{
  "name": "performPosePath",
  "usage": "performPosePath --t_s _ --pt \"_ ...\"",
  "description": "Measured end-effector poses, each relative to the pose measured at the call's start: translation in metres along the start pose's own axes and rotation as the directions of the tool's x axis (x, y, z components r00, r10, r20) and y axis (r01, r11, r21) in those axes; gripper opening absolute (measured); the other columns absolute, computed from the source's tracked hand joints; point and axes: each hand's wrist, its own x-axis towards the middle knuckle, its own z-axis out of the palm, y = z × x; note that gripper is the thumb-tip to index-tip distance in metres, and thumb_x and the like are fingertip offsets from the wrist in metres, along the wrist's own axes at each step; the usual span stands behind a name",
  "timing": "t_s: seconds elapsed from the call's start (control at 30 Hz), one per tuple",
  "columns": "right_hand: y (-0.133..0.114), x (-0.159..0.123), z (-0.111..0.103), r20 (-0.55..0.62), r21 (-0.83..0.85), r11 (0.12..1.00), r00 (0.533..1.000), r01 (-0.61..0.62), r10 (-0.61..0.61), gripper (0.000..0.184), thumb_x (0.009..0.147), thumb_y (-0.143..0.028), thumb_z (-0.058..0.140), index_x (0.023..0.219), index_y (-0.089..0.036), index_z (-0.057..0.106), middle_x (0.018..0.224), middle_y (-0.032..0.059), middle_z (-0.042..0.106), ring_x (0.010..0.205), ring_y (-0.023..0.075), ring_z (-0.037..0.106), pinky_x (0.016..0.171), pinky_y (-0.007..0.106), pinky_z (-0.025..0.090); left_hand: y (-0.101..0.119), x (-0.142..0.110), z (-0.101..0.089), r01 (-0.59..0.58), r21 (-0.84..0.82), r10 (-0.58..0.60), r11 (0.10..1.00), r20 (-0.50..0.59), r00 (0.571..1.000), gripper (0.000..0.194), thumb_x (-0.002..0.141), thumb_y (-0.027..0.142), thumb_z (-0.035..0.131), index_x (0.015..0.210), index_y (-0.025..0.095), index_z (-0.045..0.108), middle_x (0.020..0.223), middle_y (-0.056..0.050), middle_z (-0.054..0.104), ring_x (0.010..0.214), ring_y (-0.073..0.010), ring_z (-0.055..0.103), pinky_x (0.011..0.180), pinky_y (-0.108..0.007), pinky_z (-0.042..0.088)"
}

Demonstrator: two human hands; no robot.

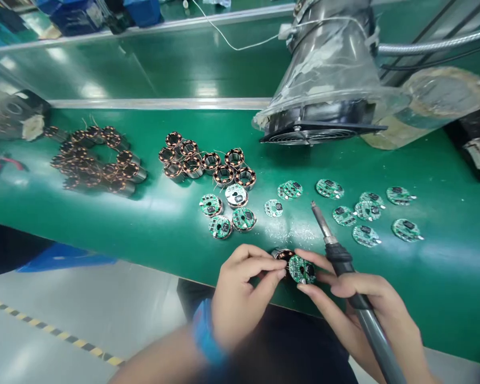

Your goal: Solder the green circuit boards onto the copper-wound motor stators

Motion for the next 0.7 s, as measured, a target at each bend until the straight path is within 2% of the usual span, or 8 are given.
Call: performPosePath --t_s 0.1,0.2,0.27,0.37,0.47,0.53,0.6,0.7 --pt "-0.002 0.003 0.001 0.034 -0.084 0.994 0.997 0.067 -0.065 0.026 0.077 -0.013 0.062 0.086 -0.025 0.041 0.103 0.0033 0.065 0.097 0.0183 0.064 0.075 0.025 0.055 0.002 0.006 -0.001 0.079 -0.055 -0.079 0.995 0.000 0.997 0.010 0.073 0.008 0.066 0.076 0.014 0.073 0.079 -0.005 0.061 0.068 -0.0114 0.060 0.062 -0.022 0.049" --pt "-0.008 0.007 0.002 0.064 -0.227 0.962 0.988 0.150 -0.139 0.024 0.077 -0.013 0.062 0.086 -0.025 0.044 0.104 0.0035 0.066 0.102 0.0178 0.062 0.078 0.024 0.053 -0.002 0.013 -0.004 0.221 -0.141 -0.211 0.965 0.084 0.974 0.005 0.068 0.009 0.070 0.069 0.013 0.071 0.076 -0.003 0.059 0.061 -0.0106 0.058 0.057 -0.023 0.049" --pt "-0.011 0.010 0.003 0.074 -0.306 0.934 0.983 0.182 -0.168 0.022 0.078 -0.012 0.061 0.088 -0.025 0.046 0.103 0.0032 0.067 0.100 0.0174 0.063 0.077 0.024 0.053 -0.005 0.016 -0.008 0.245 -0.164 -0.225 0.955 0.131 0.965 0.004 0.066 0.010 0.072 0.069 0.014 0.071 0.075 -0.003 0.060 0.064 -0.0123 0.059 0.060 -0.025 0.050" --pt "-0.015 0.013 0.004 0.127 -0.378 0.902 0.977 0.207 -0.171 0.019 0.081 -0.013 0.058 0.094 -0.024 0.049 0.103 0.0034 0.066 0.095 0.0168 0.064 0.074 0.025 0.053 -0.009 0.014 -0.013 0.204 -0.187 -0.179 0.961 0.145 0.973 0.006 0.071 0.012 0.069 0.076 0.014 0.071 0.081 -0.005 0.064 0.076 -0.0158 0.063 0.072 -0.029 0.052" --pt "-0.016 0.017 0.004 0.191 -0.414 0.875 0.964 0.249 -0.184 0.020 0.083 -0.014 0.054 0.101 -0.024 0.050 0.106 0.0045 0.065 0.092 0.0177 0.063 0.069 0.028 0.053 -0.011 0.005 -0.014 0.220 -0.251 -0.187 0.943 0.148 0.971 0.022 0.074 0.009 0.063 0.095 0.015 0.061 0.087 -0.005 0.065 0.081 -0.0162 0.065 0.078 -0.032 0.054" --pt "-0.016 0.019 0.005 0.207 -0.423 0.866 0.958 0.268 -0.196 0.021 0.084 -0.014 0.053 0.103 -0.023 0.050 0.106 0.0054 0.064 0.092 0.0179 0.062 0.069 0.028 0.053 -0.013 0.000 -0.011 0.119 -0.160 -0.100 0.980 0.120 0.988 0.038 0.072 0.006 0.063 0.107 0.016 0.052 0.091 -0.006 0.065 0.084 -0.0168 0.065 0.080 -0.034 0.054" --pt "-0.016 0.019 0.006 0.194 -0.403 0.876 0.960 0.264 -0.200 0.021 0.085 -0.015 0.052 0.105 -0.023 0.049 0.106 0.0057 0.064 0.094 0.0172 0.061 0.072 0.027 0.053 -0.015 -0.002 -0.004 -0.111 0.085 0.103 0.990 0.088 0.991 0.049 0.069 0.005 0.063 0.115 0.017 0.048 0.103 -0.009 0.061 0.096 -0.0200 0.061 0.086 -0.038 0.052" --pt "-0.014 0.014 0.001 0.148 -0.357 0.905 0.971 0.230 -0.188 0.023 0.085 -0.019 0.053 0.106 -0.024 0.048 0.113 0.0059 0.061 0.104 0.0167 0.060 0.080 0.028 0.052 -0.016 0.002 0.008 -0.395 0.405 0.377 0.825 0.125 0.918 0.054 0.069 0.009 0.064 0.120 0.018 0.047 0.116 -0.011 0.056 0.107 -0.0255 0.054 0.091 -0.044 0.048"
